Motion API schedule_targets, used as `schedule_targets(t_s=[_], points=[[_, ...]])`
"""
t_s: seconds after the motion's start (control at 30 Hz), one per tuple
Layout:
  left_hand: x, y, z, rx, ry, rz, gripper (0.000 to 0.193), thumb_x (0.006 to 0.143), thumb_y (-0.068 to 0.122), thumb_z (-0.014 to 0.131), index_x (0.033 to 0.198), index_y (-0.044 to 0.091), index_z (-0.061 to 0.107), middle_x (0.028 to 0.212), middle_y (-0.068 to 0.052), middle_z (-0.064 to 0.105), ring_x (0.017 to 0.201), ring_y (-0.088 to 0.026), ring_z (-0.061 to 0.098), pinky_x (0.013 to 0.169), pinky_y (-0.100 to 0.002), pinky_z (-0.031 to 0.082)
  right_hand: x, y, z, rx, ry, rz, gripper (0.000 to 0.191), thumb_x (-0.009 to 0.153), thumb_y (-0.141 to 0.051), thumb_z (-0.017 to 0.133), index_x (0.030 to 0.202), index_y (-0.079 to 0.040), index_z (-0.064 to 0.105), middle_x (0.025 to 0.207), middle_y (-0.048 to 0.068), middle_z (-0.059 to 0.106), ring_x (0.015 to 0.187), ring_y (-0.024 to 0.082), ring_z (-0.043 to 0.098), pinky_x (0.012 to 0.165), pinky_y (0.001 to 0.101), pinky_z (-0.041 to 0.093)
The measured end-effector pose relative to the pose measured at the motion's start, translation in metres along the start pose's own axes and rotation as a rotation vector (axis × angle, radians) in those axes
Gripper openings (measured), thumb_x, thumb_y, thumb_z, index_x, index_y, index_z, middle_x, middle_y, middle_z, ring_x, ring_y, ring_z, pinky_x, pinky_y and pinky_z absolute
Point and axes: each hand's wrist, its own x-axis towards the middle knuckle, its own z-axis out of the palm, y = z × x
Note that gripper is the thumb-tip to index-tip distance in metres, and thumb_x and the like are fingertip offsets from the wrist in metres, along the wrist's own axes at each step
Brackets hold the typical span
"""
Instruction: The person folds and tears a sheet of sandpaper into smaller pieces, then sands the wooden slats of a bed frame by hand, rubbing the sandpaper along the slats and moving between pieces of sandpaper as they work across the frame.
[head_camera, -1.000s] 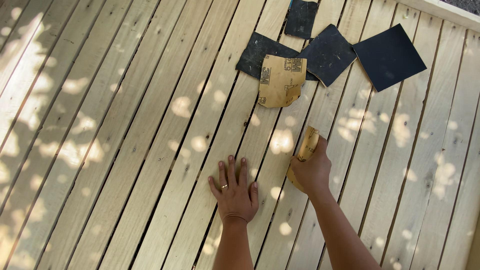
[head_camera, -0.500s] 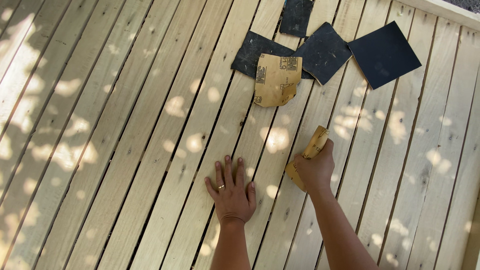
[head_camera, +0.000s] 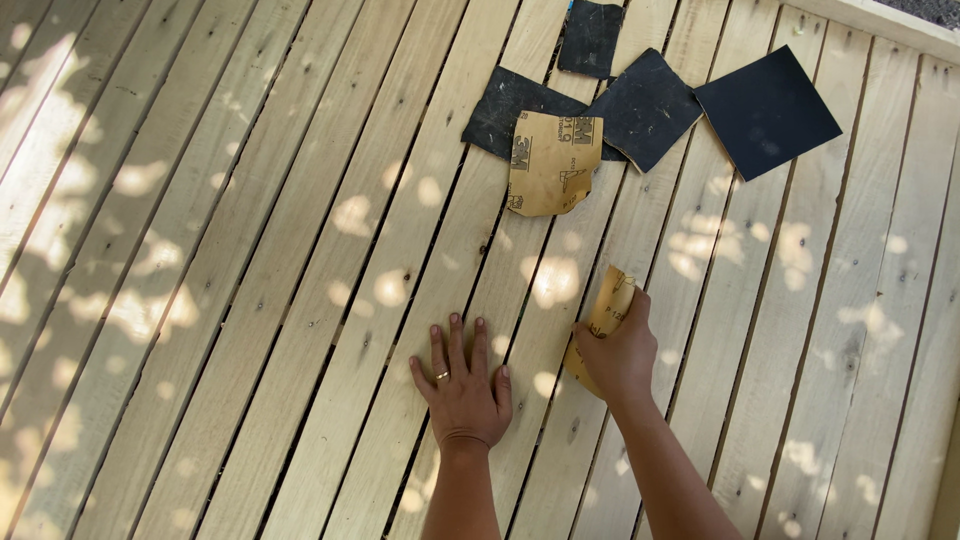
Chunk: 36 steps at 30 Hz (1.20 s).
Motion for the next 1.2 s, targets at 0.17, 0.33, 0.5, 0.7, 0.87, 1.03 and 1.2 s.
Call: schedule_targets(t_s=[0.17,0.33,0.5,0.7,0.87,1.03,1.2], points=[[0.0,0.0,0.001,0.003,-0.004,0.004,0.07,0.095,0.049,0.031,0.159,0.024,0.015,0.167,-0.009,0.007,0.152,-0.034,0.004,0.115,-0.067,0.002,-0.011,0.003,0.0,-0.001,0.051,-0.2,0.104,0.075,-0.019,0.083,0.152,-0.004,0.015,0.114,0.029,0.066,0.089,0.039,0.074,0.073,0.046,0.063],[0.001,0.001,0.001,0.0,0.013,0.003,0.071,0.094,0.049,0.031,0.159,0.024,0.015,0.166,-0.009,0.008,0.151,-0.035,0.004,0.115,-0.066,0.002,-0.025,0.018,0.007,-0.065,-0.011,-0.256,0.104,0.082,-0.013,0.073,0.16,-0.006,0.003,0.117,0.028,0.069,0.085,0.04,0.075,0.07,0.0432,0.063],[0.0,0.001,-0.002,0.008,-0.079,-0.013,0.07,0.096,0.049,0.032,0.16,0.024,0.016,0.167,-0.009,0.007,0.153,-0.035,0.004,0.116,-0.067,0.002,-0.026,0.023,0.009,-0.097,-0.053,-0.078,0.101,0.089,-0.019,0.071,0.161,-0.007,0.001,0.109,0.022,0.074,0.081,0.033,0.075,0.064,0.0414,0.061],[0.003,0.002,-0.007,-0.007,-0.073,-0.025,0.071,0.095,0.049,0.033,0.159,0.024,0.016,0.167,-0.009,0.008,0.152,-0.035,0.004,0.116,-0.067,0.002,-0.019,0.018,0.004,0.416,-0.105,0.145,0.083,0.091,-0.008,0.07,0.156,-0.011,0.019,0.105,0.016,0.069,0.069,0.019,0.067,0.053,0.034,0.057],[0.003,0.003,-0.012,0.004,-0.152,-0.037,0.071,0.096,0.049,0.034,0.159,0.025,0.015,0.167,-0.008,0.007,0.153,-0.034,0.003,0.116,-0.067,0.002,-0.027,0.015,0.001,0.419,-0.077,0.142,0.08,0.096,-0.007,0.062,0.159,-0.016,0.014,0.106,0.016,0.068,0.066,0.019,0.065,0.052,0.0355,0.055],[0.004,0.004,-0.011,0.015,-0.212,-0.055,0.071,0.095,0.049,0.033,0.16,0.025,0.014,0.167,-0.008,0.005,0.153,-0.034,0.002,0.116,-0.067,0.001,-0.043,0.016,0.006,0.176,-0.169,-0.004,0.094,0.086,-0.002,0.065,0.158,-0.018,0.006,0.11,0.021,0.071,0.071,0.028,0.076,0.059,0.037,0.063],[0.001,0.002,-0.005,0.003,-0.037,-0.007,0.07,0.095,0.048,0.032,0.159,0.024,0.016,0.167,-0.009,0.008,0.152,-0.034,0.005,0.116,-0.066,0.002,-0.03,0.018,0.007,0.058,-0.021,-0.106,0.093,0.091,-0.003,0.063,0.159,-0.011,0.0,0.112,0.028,0.068,0.083,0.035,0.075,0.066,0.0402,0.065]])
